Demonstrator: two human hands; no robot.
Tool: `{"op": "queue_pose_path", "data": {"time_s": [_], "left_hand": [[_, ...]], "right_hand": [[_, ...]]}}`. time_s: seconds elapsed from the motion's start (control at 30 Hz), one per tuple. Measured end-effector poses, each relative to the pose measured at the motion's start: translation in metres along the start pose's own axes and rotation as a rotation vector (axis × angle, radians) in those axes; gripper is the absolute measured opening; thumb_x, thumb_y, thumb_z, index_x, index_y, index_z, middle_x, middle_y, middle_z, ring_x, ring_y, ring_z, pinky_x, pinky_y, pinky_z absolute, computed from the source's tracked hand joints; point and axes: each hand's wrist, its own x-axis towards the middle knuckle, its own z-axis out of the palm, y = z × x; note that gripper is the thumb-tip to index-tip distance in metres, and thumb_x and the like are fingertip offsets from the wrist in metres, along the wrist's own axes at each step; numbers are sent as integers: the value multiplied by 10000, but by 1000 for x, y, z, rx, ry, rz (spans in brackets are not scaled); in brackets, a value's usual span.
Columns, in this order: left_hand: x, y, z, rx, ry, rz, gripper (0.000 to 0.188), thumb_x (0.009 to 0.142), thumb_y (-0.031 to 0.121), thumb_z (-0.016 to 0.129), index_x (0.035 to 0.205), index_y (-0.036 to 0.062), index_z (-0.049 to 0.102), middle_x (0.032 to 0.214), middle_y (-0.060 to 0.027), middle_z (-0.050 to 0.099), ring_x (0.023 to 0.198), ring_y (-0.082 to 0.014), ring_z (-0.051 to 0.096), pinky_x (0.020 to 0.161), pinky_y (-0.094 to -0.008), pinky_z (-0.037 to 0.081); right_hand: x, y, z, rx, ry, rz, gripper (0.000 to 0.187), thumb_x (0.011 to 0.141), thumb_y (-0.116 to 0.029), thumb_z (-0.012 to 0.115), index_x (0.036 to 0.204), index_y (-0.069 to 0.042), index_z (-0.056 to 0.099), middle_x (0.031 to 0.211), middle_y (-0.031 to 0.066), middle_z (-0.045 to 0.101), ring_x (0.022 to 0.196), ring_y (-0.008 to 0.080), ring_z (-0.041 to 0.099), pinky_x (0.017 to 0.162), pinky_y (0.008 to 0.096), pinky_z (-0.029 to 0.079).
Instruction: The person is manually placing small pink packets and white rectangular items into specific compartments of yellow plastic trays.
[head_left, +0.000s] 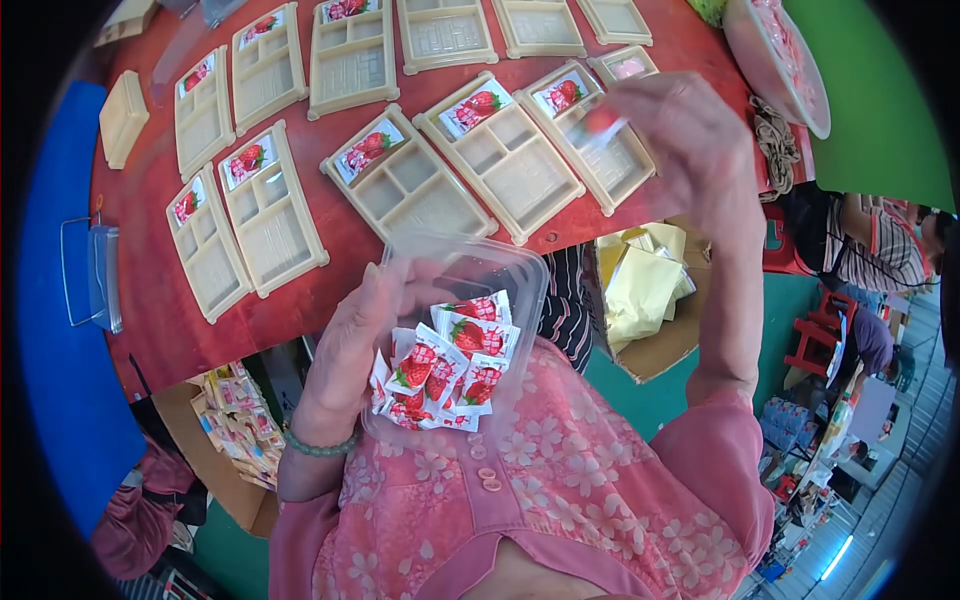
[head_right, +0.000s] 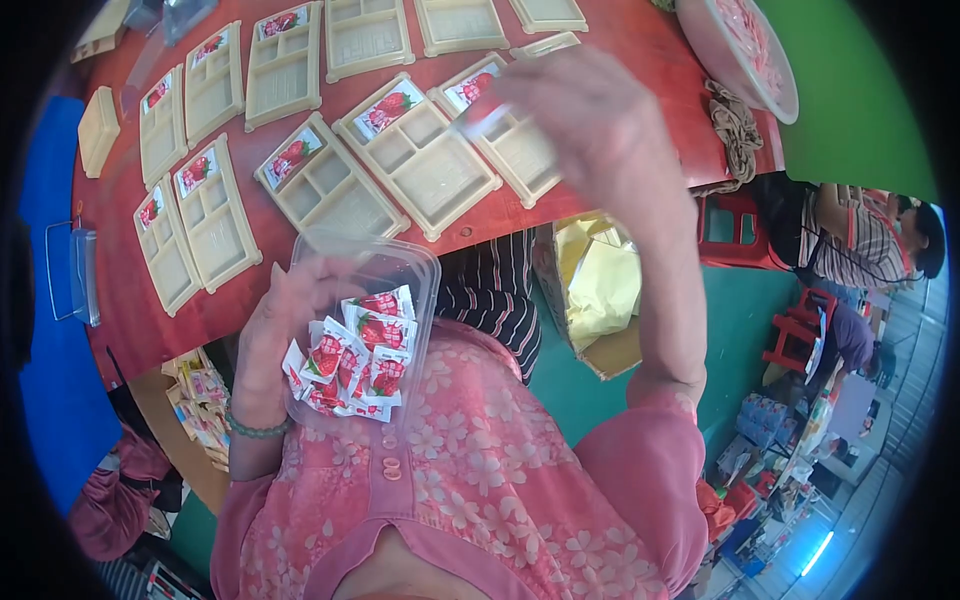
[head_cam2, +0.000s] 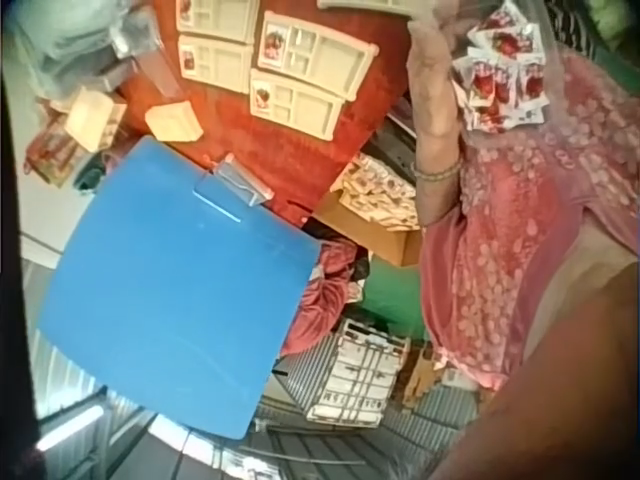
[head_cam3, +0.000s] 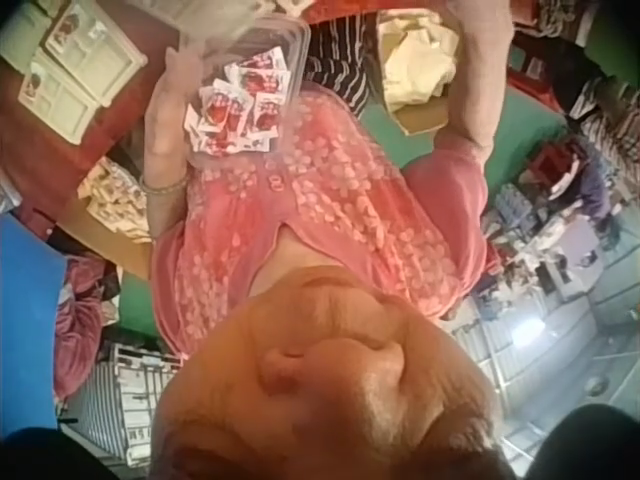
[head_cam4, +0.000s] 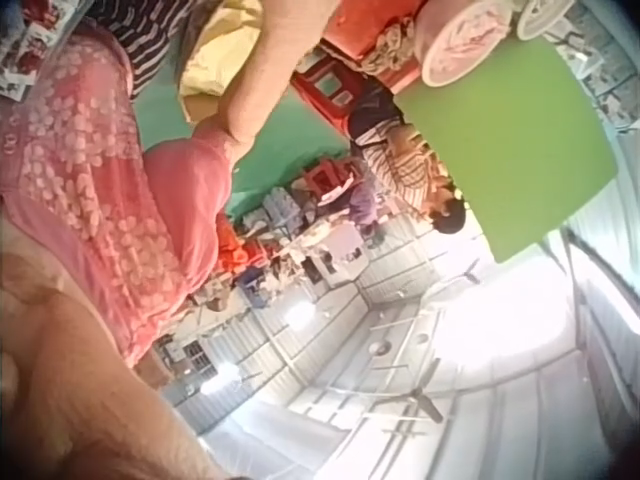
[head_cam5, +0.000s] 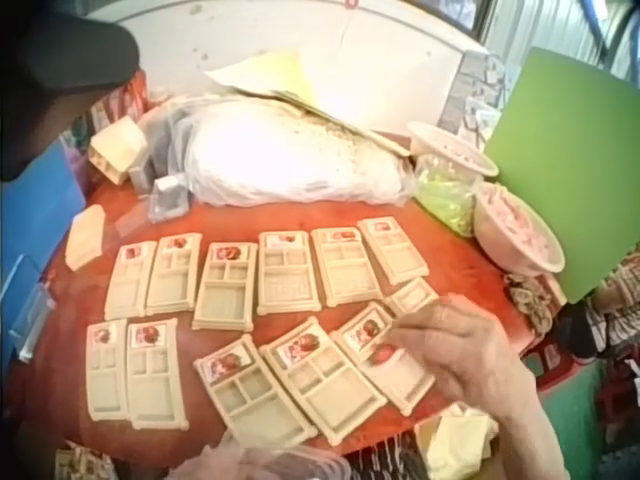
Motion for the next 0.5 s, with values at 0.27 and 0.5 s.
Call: {"op": "queue_pose_path", "data": {"time_s": [0.27, 0.5], "left_hand": [[-6, 0, -4, -48, 28, 31, 707, 1038, 565, 335, 1378, -47, 438, 1166, -169, 630, 1050, -177, 631, 897, -299, 511], [-10, -2, -5, -128, 44, 82, 701, 1039, 562, 332, 1365, -47, 452, 1149, -192, 627, 1066, -209, 622, 927, -323, 495]], "right_hand": [[-42, 90, 37, -270, -14, 158, 362, 778, 18, 676, 1121, -93, 712, 1094, 64, 709, 982, 253, 666, 857, 363, 526], [-51, 102, 44, -369, -30, 142, 384, 794, -5, 678, 1164, -108, 692, 1145, 51, 698, 994, 251, 657, 874, 356, 522]]}}
